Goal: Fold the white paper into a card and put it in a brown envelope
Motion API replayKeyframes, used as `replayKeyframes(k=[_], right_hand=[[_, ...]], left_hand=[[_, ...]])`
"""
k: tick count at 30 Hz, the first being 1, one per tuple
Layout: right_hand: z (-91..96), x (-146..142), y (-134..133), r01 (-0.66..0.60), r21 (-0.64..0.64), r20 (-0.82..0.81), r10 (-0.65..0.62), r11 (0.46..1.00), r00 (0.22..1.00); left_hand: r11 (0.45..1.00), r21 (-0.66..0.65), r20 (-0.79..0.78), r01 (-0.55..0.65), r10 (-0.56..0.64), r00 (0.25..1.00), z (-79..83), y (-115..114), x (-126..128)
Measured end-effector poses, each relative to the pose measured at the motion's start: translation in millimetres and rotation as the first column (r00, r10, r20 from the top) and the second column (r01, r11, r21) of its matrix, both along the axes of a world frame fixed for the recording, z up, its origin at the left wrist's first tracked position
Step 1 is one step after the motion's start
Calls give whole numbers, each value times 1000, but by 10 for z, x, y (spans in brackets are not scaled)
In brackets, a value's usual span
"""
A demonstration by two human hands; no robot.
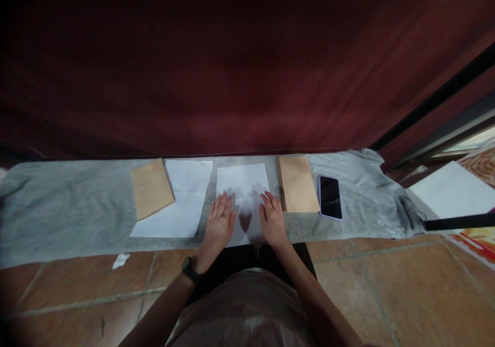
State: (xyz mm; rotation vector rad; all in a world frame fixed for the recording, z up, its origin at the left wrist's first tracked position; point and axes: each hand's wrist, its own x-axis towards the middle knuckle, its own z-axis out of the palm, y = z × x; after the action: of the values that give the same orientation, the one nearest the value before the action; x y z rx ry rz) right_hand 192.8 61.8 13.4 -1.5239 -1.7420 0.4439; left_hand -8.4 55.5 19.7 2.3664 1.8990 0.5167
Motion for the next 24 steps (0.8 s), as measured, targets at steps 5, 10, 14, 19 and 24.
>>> replayKeyframes(k=[5, 10, 14, 19, 24], right_hand=[[-8, -439, 484, -166, -79, -109, 157, 983, 982], [-91, -632, 878, -212, -89, 78, 219, 973, 973], [-177, -539, 993, -180, -79, 263, 194, 981, 945], [-283, -408, 1021, -101, -52, 317, 112, 994, 942], [-347, -307, 1034, 17, -19, 260, -12, 1000, 966]], left_hand=[[991, -65, -22, 115, -117, 993, -63, 507, 335], [985, -119, -52, 127, -134, 990, -215, 880, 376], [991, -96, -55, 88, -94, 994, -230, 987, 205], [997, -80, -79, 3, -10, 997, -195, 1072, -10], [995, -66, -80, -71, 66, 995, -189, 1134, -141]])
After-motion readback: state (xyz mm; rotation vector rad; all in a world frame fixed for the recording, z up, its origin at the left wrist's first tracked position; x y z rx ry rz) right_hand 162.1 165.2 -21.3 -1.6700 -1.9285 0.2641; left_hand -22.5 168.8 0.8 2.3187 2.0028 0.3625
